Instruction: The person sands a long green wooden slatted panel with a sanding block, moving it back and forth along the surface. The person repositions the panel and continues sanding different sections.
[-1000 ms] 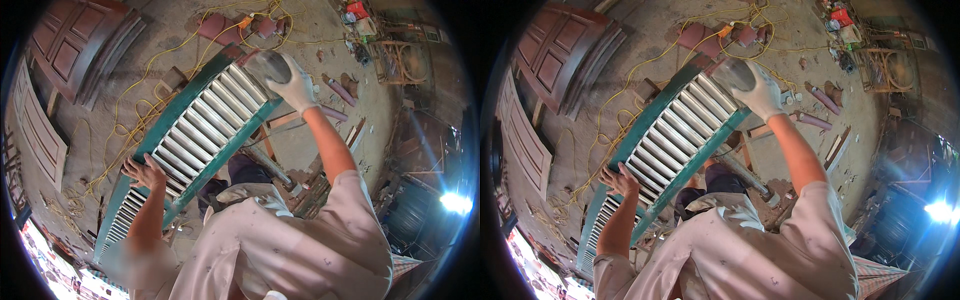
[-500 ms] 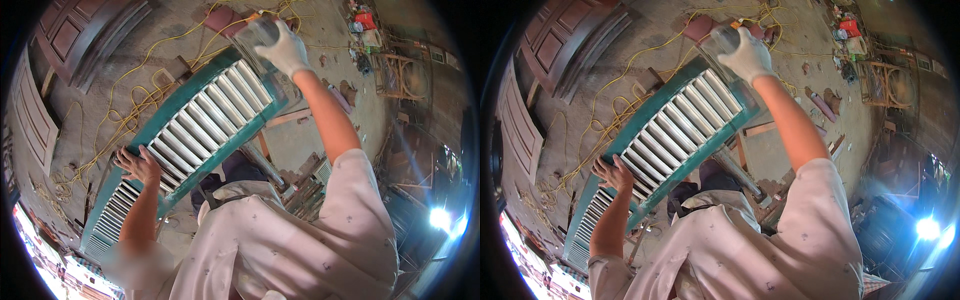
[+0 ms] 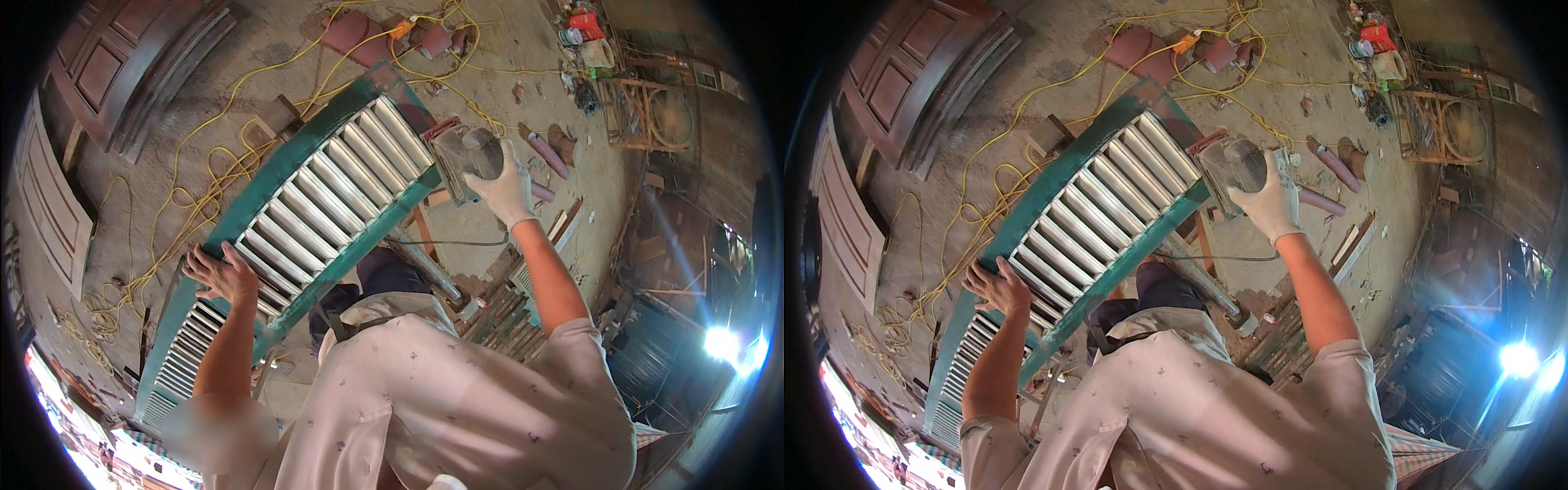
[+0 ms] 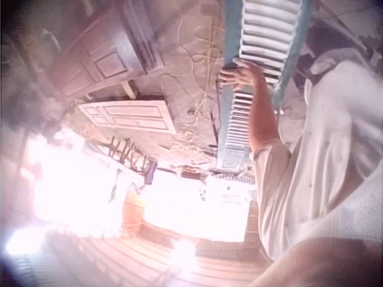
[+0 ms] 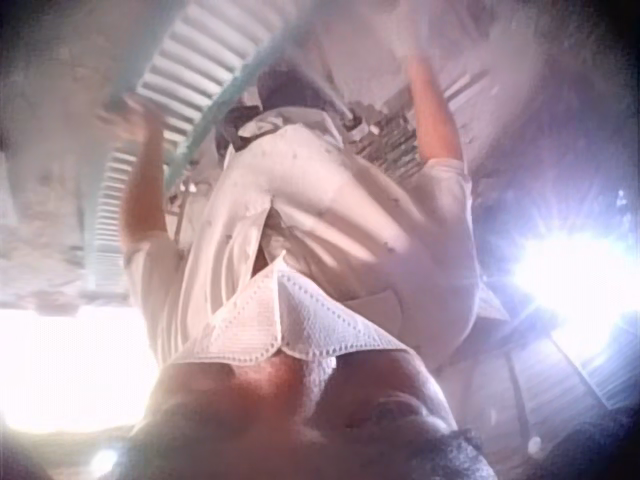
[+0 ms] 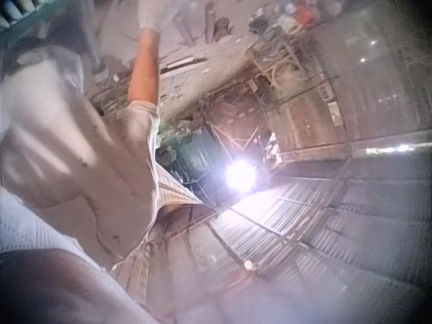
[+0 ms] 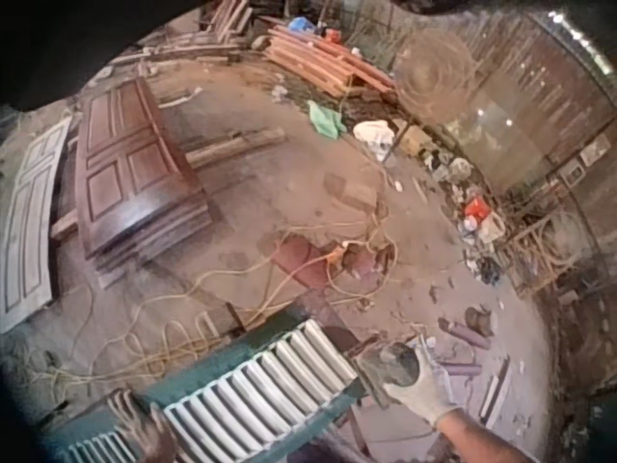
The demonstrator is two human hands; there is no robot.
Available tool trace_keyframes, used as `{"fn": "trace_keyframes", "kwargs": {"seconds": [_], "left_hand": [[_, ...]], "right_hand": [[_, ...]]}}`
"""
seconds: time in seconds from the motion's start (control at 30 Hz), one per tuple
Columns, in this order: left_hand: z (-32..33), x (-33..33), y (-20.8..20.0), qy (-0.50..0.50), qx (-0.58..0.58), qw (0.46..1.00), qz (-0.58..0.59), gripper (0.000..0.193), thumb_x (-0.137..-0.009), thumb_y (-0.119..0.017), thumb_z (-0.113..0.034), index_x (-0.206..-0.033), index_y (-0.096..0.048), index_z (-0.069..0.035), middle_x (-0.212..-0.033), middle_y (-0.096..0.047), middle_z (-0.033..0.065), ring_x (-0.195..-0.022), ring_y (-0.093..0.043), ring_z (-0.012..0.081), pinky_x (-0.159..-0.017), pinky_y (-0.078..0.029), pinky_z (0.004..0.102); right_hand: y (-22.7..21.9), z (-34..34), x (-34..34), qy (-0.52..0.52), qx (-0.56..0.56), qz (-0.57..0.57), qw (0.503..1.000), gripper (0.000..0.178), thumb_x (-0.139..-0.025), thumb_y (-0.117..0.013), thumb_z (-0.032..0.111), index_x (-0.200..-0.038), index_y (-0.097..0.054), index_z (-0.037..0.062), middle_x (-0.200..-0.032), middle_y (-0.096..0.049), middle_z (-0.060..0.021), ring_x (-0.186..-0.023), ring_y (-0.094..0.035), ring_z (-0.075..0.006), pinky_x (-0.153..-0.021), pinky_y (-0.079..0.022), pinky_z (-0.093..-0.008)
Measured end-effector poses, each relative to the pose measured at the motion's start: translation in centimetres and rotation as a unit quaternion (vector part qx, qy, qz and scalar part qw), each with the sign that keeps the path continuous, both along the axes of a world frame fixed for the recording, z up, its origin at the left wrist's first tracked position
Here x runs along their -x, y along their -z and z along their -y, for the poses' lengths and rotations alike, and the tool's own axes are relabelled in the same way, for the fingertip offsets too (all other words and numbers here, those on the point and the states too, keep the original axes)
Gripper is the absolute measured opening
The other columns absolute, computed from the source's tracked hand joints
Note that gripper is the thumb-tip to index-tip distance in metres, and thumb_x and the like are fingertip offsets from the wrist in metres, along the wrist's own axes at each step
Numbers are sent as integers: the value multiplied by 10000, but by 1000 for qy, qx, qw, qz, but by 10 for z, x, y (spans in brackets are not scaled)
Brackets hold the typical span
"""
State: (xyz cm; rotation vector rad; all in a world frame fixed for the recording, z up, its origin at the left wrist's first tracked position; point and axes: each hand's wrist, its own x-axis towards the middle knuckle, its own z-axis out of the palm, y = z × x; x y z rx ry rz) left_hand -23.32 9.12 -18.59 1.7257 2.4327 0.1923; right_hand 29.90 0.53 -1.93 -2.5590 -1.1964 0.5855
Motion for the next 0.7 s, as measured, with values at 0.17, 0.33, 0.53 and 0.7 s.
{"fn": "trace_keyframes", "kwargs": {"seconds": [0.17,0.33,0.53,0.7], "left_hand": [[2,0,0,-10,18,1000,-15,752,-1068,-544,-593,-1662,-394,-156,-1765,-297,89,-1683,-122,388,-1206,-73,860],[-3,-1,-1,-3,25,1000,-15,767,-1066,-540,-597,-1666,-387,-144,-1757,-304,98,-1679,-132,391,-1206,-77,859],[-3,1,4,-9,23,999,-24,789,-1073,-506,-622,-1670,-382,-121,-1774,-276,114,-1686,-109,398,-1205,-70,858],[0,2,6,-13,20,1000,-19,777,-1073,-510,-609,-1669,-386,-125,-1781,-272,103,-1688,-109,402,-1207,-67,856]], "right_hand": [[-4,-71,3,-34,-9,43,998,944,-789,-874,394,-1556,-493,-2,-1424,-663,-304,-1313,-651,-465,-1120,-522,-513],[7,-175,6,-94,-59,80,991,995,-760,-876,483,-1565,-520,20,-1454,-666,-290,-1353,-651,-427,-1154,-516,-474],[-4,-219,5,-129,22,50,990,1035,-756,-877,501,-1585,-500,9,-1478,-650,-290,-1375,-631,-436,-1182,-496,-467],[-16,-128,7,-92,-20,21,995,954,-761,-868,441,-1556,-518,46,-1463,-666,-258,-1338,-653,-421,-1131,-530,-488]]}}
